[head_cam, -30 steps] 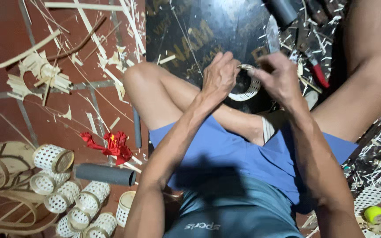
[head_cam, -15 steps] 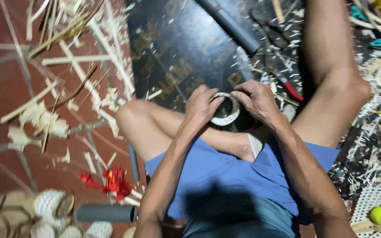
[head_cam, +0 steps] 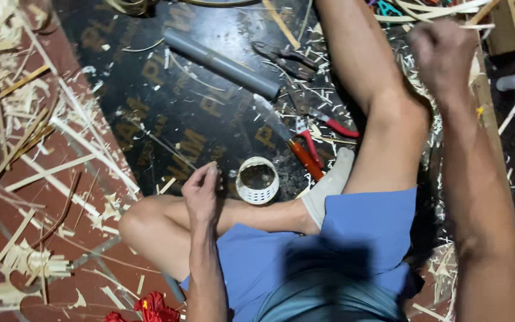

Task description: The person sits on the floor of a bamboo craft workshop. They fit thin bamboo strips into a small perforated basket form, bend a long bamboo strip, then hold a woven bamboo sheet and cut circular discs out of it with large scissors, trimming around a round piece.

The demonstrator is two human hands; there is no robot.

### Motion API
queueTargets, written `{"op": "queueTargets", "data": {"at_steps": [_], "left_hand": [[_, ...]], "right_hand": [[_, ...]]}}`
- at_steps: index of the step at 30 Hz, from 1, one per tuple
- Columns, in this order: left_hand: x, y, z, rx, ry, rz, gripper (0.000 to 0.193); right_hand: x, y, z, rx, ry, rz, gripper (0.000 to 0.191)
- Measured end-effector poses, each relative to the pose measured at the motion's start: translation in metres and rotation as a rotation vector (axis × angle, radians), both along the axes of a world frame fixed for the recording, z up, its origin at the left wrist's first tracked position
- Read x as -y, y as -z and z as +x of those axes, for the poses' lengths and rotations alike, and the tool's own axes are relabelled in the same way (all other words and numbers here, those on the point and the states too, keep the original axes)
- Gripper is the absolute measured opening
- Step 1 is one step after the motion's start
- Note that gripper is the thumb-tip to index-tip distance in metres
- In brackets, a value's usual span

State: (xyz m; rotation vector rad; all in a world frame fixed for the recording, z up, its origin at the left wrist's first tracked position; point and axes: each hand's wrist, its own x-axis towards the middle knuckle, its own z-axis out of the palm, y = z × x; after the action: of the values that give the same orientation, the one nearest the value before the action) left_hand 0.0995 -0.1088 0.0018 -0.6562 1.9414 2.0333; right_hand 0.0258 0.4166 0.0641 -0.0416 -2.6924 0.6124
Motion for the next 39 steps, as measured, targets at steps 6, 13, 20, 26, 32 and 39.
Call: {"op": "queueTargets", "data": {"at_steps": [6,13,20,26,32,39], "left_hand": [[0.0,0.001,0.0,0.018,0.006,-0.052,0.022],[0.004,-0.003,-0.007,0.039,-0.066,0.006,0.022],[-0.043,-0.064,-0.05,-0.106,-0.079,0.114,0.027],[-0.103,-0.143,-0.065,-0.319,0.001,0.501,0.045],[-0.047,-0.189,-0.062,-0.706,0.143,0.267,0.038],[-0.011,-0.158,-0.073,-0.474,0.251,0.11,0.023]], "right_hand": [[-0.065,0.027,-0.05,0.024,-0.024,0.349,0.01],[-0.063,0.03,-0.081,0.234,-0.116,0.48,0.004],[0.015,-0.015,-0.042,-0.256,-0.144,0.193,0.016],[0.234,-0.037,0.047,-0.23,-0.557,-0.215,0.021],[0.245,-0.003,-0.015,-0.299,-0.457,-0.357,0.021],[0.172,0.07,-0.132,0.286,-0.299,0.395,0.024]]}}
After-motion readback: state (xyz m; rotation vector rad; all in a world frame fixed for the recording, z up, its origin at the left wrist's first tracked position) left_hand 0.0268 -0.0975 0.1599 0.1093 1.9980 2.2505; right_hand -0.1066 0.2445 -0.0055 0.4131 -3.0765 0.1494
